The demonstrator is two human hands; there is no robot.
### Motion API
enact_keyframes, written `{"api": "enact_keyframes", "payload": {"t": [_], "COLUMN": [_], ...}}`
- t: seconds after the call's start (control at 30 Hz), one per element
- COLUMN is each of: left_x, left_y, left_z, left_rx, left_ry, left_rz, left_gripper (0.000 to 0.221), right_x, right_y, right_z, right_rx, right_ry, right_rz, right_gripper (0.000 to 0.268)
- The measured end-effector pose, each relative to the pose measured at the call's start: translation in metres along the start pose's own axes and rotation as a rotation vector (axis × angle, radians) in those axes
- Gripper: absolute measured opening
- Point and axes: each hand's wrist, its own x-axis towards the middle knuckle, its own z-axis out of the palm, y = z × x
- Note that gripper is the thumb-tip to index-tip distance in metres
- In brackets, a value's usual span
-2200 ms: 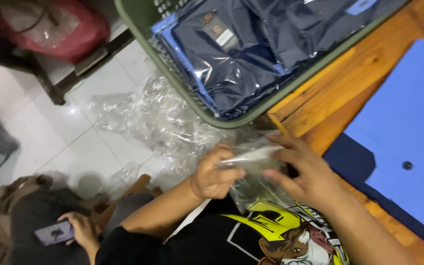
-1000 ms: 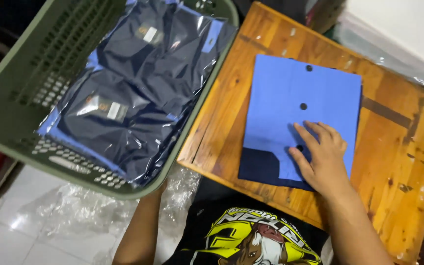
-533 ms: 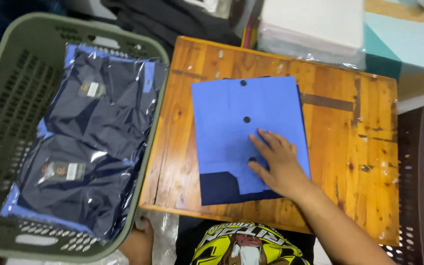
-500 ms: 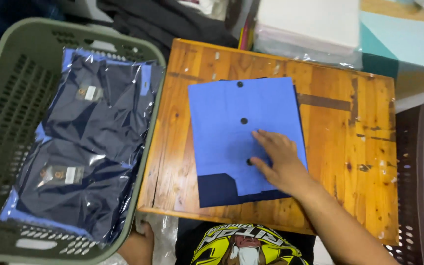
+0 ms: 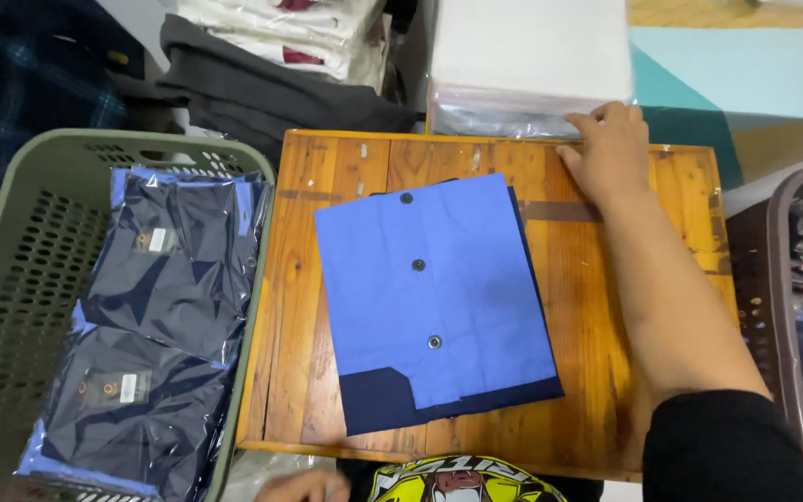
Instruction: Folding shirts and placing them into plastic packaging bags for shipment.
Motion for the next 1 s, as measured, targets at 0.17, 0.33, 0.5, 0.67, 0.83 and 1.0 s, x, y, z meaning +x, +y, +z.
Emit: {"api": "enact_keyframes", "payload": {"t": [0.17, 0.33, 0.5, 0.67, 0.83, 1.0], "left_x": [0.116, 0.196, 0.262, 0.355, 0.437, 0.507], "left_y": [0.138, 0.181, 0.206, 0.213, 0.225, 0.225], "left_z": [-0.021, -0.005, 0.018, 0.066, 0.137, 0.165], "left_rx": [0.023, 0.048, 0.099, 0.245, 0.364, 0.555], "left_ry": [0.246, 0.129, 0.096, 0.139, -0.005, 0.115], "left_rz": [0.491, 0.732, 0.77, 0.766, 0.775, 0.794], "left_gripper": [0.011, 0.012, 0.015, 0.013, 0.029, 0.041], "right_x": [0.011, 0.017, 0.014, 0.015, 0.022, 0.025], "right_y": [0.027, 0.042, 0.068, 0.069, 0.07, 0.056], "right_z": [0.02, 0.009, 0.029, 0.02, 0.018, 0.015], "right_rx": [-0.184, -0.079, -0.216, 0.015, 0.083, 0.2], "right_ry": [-0.073, -0.329, -0.196, 0.023, 0.352, 0.393], "right_rz": [0.001, -0.024, 0.013, 0.01, 0.001, 0.04], "right_gripper": [0.025, 0.03, 0.022, 0.02, 0.014, 0.012]}}
